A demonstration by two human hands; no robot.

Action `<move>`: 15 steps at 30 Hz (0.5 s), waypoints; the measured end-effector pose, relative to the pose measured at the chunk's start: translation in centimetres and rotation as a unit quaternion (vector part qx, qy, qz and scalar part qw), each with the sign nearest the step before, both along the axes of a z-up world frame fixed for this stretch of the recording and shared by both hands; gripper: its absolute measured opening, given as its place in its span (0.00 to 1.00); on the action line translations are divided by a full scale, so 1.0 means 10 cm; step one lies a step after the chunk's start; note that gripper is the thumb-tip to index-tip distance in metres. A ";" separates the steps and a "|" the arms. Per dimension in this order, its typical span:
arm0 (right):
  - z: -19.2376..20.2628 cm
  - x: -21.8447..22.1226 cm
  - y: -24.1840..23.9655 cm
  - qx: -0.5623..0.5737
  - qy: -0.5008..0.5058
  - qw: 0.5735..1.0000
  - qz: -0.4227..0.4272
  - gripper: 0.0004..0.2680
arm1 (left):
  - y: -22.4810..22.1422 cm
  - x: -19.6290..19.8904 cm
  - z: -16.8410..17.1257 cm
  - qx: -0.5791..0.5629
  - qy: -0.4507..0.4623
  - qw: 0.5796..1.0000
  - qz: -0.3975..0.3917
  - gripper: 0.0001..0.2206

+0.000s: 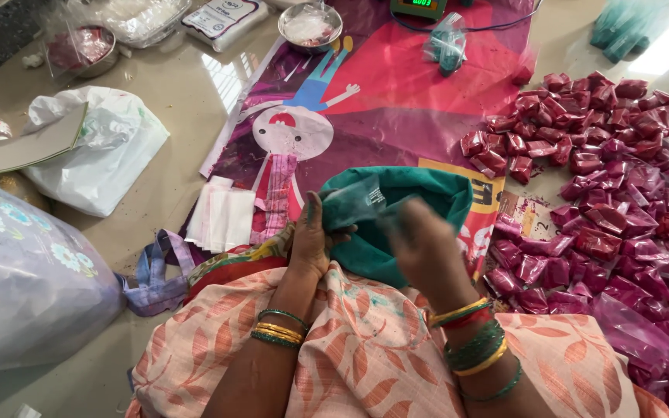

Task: The person fills small plastic pouches with green powder using a spoon and weighs them on a digital scale.

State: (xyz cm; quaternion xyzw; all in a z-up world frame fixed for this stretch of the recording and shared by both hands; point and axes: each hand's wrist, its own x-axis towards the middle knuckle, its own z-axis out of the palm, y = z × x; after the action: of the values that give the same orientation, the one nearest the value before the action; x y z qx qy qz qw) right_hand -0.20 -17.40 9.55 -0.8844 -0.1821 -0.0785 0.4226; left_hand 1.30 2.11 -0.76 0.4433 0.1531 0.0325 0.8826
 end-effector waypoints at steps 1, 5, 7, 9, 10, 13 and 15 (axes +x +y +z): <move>0.10 -0.06 0.02 0.000 0.000 1.000 0.002 0.07 | -0.01 -0.01 -0.01 0.000 0.000 1.000 0.002 0.38; 0.38 -0.16 0.08 -0.038 -0.179 0.977 0.108 0.05 | 0.04 0.02 -0.01 -0.018 -0.006 1.000 -0.015 0.35; 0.39 -0.13 0.06 -0.030 -0.184 0.977 0.105 0.06 | 0.04 0.02 0.01 -0.029 -0.001 0.999 -0.017 0.35; 0.34 -0.09 0.04 -0.032 -0.163 0.980 0.113 0.06 | 0.03 0.00 0.03 -0.037 0.009 0.999 -0.029 0.34; 0.31 -0.09 0.02 -0.033 -0.161 0.980 0.112 0.06 | 0.02 0.01 -0.01 -0.038 0.011 0.999 -0.030 0.34; 0.34 -0.08 0.01 -0.023 -0.145 0.981 0.124 0.05 | 0.03 0.04 -0.07 -0.048 -0.003 0.998 -0.052 0.32; 0.51 -0.14 -0.01 0.023 -0.147 0.984 0.101 0.05 | 0.04 0.02 -0.06 -0.062 0.001 0.996 -0.069 0.30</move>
State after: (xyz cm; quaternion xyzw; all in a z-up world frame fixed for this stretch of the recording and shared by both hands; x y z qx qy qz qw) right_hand -1.57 -17.47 14.64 -0.8302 -0.3285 -0.1689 0.4176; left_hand 1.52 2.55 -1.33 0.3969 0.1251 -0.0389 0.9085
